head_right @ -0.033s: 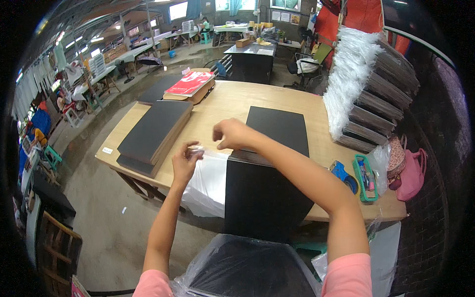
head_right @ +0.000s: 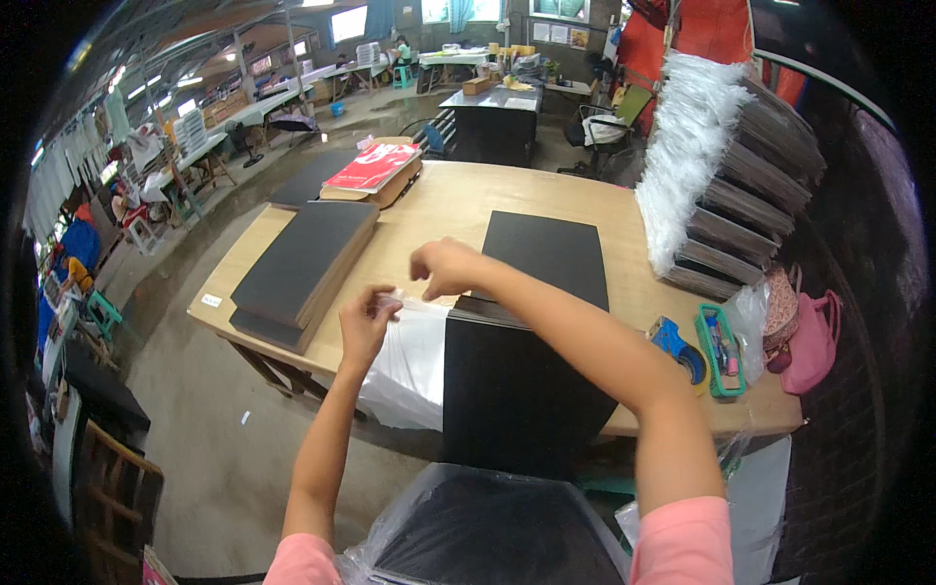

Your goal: The person packages books by placing each book into a plastic sleeve and then stacking the sleeved books on top of one another.

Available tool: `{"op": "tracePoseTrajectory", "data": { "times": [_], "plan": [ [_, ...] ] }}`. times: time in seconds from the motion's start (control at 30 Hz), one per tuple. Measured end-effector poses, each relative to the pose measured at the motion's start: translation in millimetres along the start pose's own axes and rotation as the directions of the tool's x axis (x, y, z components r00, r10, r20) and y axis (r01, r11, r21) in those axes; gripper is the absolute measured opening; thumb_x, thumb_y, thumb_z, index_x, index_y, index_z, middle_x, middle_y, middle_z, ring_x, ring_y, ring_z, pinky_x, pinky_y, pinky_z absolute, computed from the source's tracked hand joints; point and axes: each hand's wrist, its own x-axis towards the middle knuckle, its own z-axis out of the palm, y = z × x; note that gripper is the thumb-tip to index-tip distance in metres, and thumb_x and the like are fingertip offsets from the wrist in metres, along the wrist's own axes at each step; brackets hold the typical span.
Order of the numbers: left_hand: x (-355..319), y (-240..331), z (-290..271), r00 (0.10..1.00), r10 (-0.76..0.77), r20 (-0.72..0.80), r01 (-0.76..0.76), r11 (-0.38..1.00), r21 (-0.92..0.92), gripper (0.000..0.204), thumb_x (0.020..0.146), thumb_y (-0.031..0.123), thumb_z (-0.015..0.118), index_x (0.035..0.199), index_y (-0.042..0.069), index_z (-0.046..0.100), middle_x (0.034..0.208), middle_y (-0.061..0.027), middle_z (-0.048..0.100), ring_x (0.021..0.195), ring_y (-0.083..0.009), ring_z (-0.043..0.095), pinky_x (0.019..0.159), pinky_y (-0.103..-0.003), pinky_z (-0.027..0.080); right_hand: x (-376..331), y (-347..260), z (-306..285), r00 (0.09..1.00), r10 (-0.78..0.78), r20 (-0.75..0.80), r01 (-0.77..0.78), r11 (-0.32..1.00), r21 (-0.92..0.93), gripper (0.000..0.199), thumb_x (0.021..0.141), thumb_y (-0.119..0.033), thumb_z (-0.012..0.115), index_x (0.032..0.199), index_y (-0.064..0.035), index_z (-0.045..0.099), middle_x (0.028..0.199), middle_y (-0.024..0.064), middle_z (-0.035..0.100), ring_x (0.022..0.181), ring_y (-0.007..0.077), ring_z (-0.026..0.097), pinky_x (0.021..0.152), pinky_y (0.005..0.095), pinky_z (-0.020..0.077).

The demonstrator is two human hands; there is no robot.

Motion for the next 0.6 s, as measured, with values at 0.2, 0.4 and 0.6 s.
{"op": "tracePoseTrajectory", "data": {
  "times": [0.2, 0.4, 0.6],
  "plan": [
    [-2.2, -21.8, 9.3, 0.999, 0.010, -0.039, -0.011, 0.999, -0.032, 0.012, 0.083, 0.009, 0.065, 0.080, 0.002, 0.056, 0.055, 0.0018, 0.050, 0.047, -0.0051, 0.042, 0.044, -0.022, 0.034, 52.5, 13.1, 39.1, 0.982, 0.089, 0.168, -0.070, 0.991, -0.115, 0.022, 0.062, -0.016, 0.078, 0.079, -0.0048, 0.068, 0.076, 0.0100, 0.068, 0.070, 0.0251, 0.065, 0.064, 0.0360, 0.0506],
    [8.9, -53.1, -15.9, 0.982, 0.178, -0.062, -0.126, 0.867, 0.483, 0.039, 0.078, 0.016, 0.071, 0.109, 0.003, 0.051, 0.061, -0.0036, 0.060, 0.059, -0.0204, 0.061, 0.062, -0.037, 0.049, 43.2, 24.6, 29.5, 0.982, 0.186, 0.036, -0.189, 0.971, 0.143, 0.022, 0.056, -0.007, 0.079, 0.074, -0.0032, 0.068, 0.069, 0.0114, 0.067, 0.067, 0.0226, 0.065, 0.059, 0.0348, 0.0506],
    [24.7, -6.0, 11.6, 0.962, -0.199, 0.186, 0.237, 0.949, -0.208, 0.046, 0.077, 0.000, 0.069, 0.117, -0.001, 0.045, 0.087, -0.0173, 0.068, 0.082, -0.0173, 0.067, 0.073, -0.024, 0.051, 37.5, 27.9, 41.2, 0.985, 0.173, 0.016, -0.174, 0.981, 0.089, 0.032, 0.057, -0.011, 0.081, 0.084, -0.0026, 0.068, 0.082, 0.0134, 0.068, 0.081, 0.0263, 0.065, 0.067, 0.0360, 0.0511]
  ]
}}
